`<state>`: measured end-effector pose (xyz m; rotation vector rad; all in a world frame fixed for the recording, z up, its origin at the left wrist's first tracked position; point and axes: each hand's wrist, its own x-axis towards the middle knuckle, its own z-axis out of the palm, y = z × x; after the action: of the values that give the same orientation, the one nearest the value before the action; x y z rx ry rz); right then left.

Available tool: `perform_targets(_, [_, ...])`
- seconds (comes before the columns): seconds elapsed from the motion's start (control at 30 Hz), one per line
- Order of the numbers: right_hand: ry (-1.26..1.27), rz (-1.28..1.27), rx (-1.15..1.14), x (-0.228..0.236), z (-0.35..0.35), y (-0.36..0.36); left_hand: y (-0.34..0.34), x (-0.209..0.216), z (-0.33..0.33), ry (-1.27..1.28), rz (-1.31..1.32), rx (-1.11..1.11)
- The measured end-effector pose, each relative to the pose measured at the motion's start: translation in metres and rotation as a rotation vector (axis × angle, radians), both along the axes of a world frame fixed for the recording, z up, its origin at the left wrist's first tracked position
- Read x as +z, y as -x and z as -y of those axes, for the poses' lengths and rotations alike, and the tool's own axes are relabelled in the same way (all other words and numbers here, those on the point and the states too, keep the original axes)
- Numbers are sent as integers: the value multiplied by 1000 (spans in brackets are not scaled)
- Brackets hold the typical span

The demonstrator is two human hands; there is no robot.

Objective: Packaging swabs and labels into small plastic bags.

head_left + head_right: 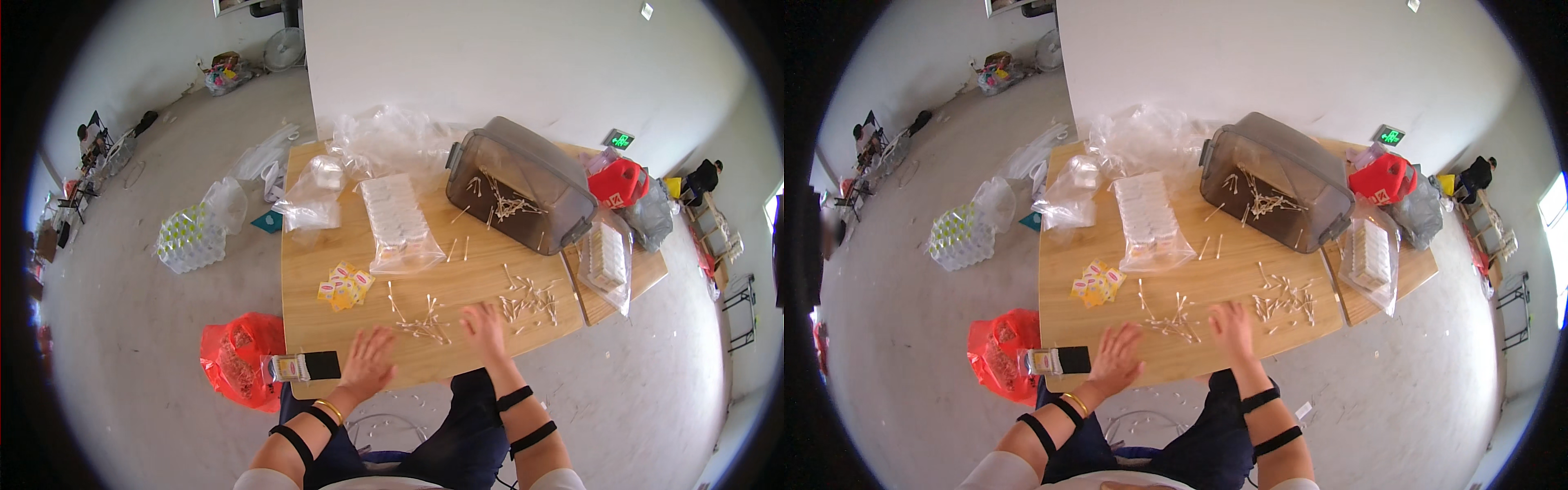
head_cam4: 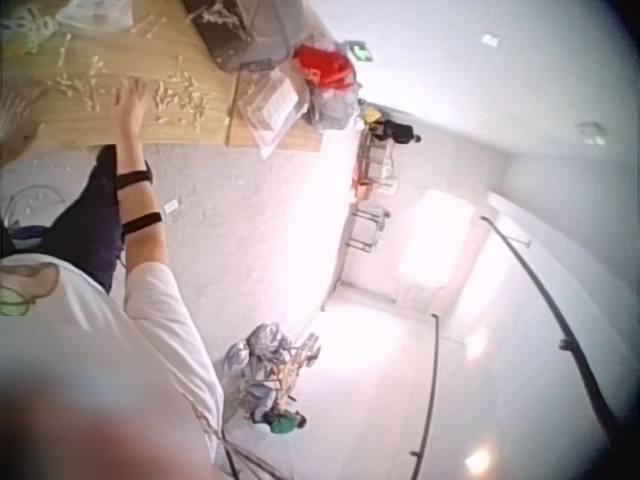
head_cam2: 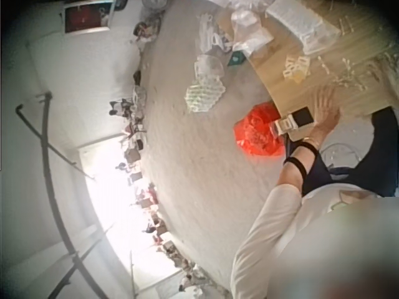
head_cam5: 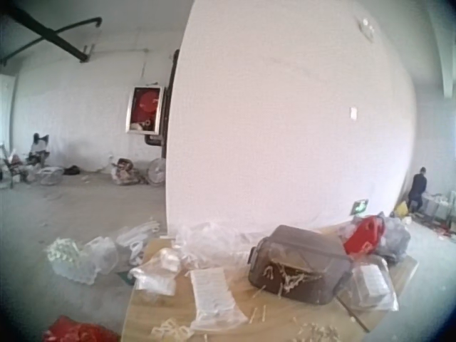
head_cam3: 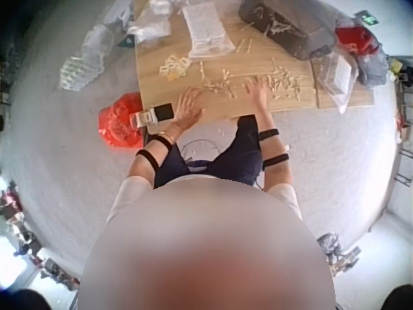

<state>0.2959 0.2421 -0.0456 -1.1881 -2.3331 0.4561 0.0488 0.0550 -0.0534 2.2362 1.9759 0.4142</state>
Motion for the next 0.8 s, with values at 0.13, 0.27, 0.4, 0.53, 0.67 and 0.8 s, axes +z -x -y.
perform_targets(0.13, [-64,14,290,18,12,48,-46,21,-38,16,-29,-77])
perform_targets(0.27, [-169,119,369,11,-3,47,-57,4,-62,57,-145,5])
perform_targets(0.4, [-65,182,265,14,-5,24,-53,-6,-55,80,-117,31])
perform_targets(0.53, [-38,154,235,25,14,14,-47,-8,-47,73,-116,50])
perform_targets(0.67, [-37,102,180,17,25,10,-41,-8,-40,49,-82,46])
perform_targets(0.8, [-27,19,97,0,27,6,-38,-1,-39,-60,30,73])
